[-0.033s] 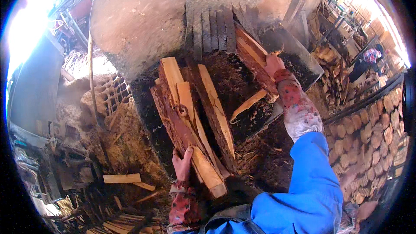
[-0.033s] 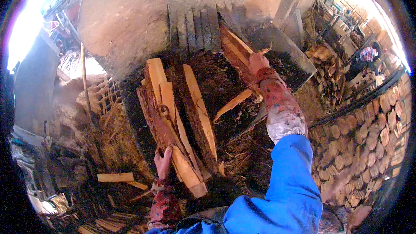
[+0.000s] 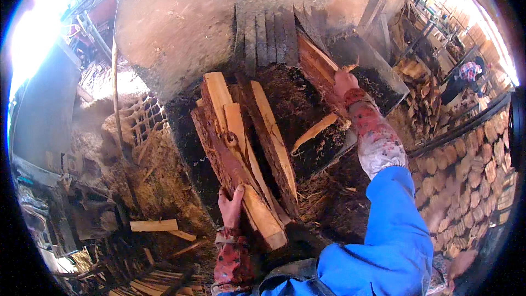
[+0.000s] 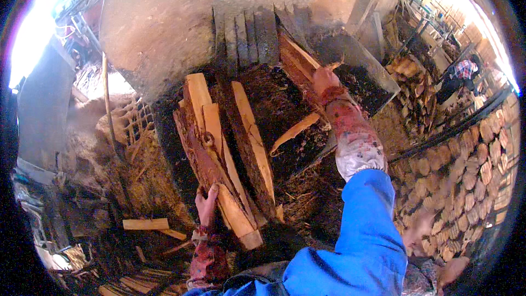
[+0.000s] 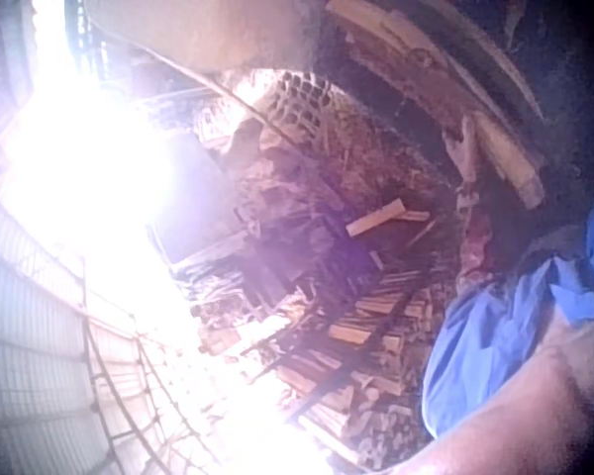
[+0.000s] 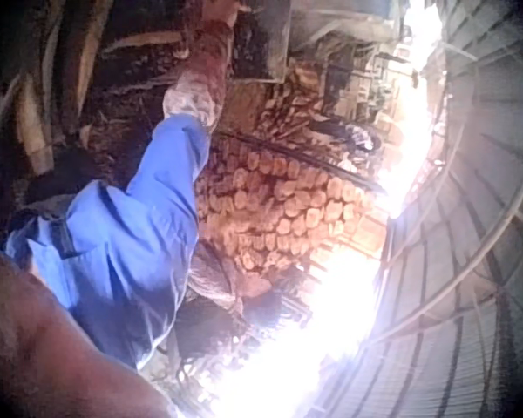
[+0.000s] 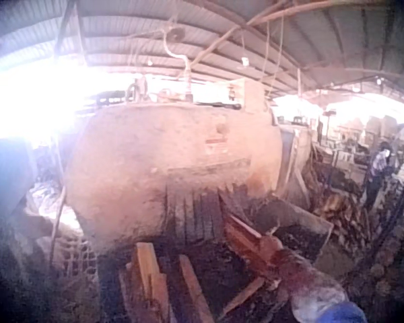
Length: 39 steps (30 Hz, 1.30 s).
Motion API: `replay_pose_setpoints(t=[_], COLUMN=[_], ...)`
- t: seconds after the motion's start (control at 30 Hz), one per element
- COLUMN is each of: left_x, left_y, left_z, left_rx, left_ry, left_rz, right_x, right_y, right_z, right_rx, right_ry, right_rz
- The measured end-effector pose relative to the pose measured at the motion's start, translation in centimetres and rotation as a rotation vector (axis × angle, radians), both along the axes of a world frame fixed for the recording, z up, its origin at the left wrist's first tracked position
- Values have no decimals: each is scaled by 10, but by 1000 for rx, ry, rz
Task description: The person picks up split logs from a pile near a wood-splitting machine and carries them to a metal rack. They arrange the logs on the rack in a neat stack, repeating the process with multiple pieces of wood throughout the clip.
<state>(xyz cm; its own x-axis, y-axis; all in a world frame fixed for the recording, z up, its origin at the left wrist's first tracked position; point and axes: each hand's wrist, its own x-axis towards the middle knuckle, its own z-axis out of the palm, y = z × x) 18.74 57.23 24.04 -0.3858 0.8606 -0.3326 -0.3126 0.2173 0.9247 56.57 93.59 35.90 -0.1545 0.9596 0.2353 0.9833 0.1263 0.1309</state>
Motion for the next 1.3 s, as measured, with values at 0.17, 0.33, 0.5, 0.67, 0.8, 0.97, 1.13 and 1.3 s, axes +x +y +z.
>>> replay_pose_setpoints(t=[0.17, 0.33, 0.5, 0.67, 0.8, 0.97, 1.13, 1.3], left_x=[0, 2, 1, -1, -2, 2, 3, 3], left_y=[2, 0, 1, -1, -3, 1, 4, 5], left_z=[-3, -4, -5, 1, 8, 9, 8, 5], left_rx=[88, 75, 120, 128, 64, 111, 120, 107], left_ry=[12, -9, 52, 17, 119, 79, 5, 29], left_rz=[39, 8, 14, -17, -29, -29, -23, -40], right_x=[-2, -9, -32, -82, -128, -198, -160, -93], right_y=[-33, -149, -275, -353, -349, -350, -339, -287], right_z=[7, 30, 31, 24, 17, -26, -43, -69], right_rx=[10, 77, -72, -274, -240, -216, -225, -73], right_ry=[-165, 199, 506, 1156, 675, 558, 821, 440], right_rz=[-28, 79, 98, 102, 19, 396, 407, -28])
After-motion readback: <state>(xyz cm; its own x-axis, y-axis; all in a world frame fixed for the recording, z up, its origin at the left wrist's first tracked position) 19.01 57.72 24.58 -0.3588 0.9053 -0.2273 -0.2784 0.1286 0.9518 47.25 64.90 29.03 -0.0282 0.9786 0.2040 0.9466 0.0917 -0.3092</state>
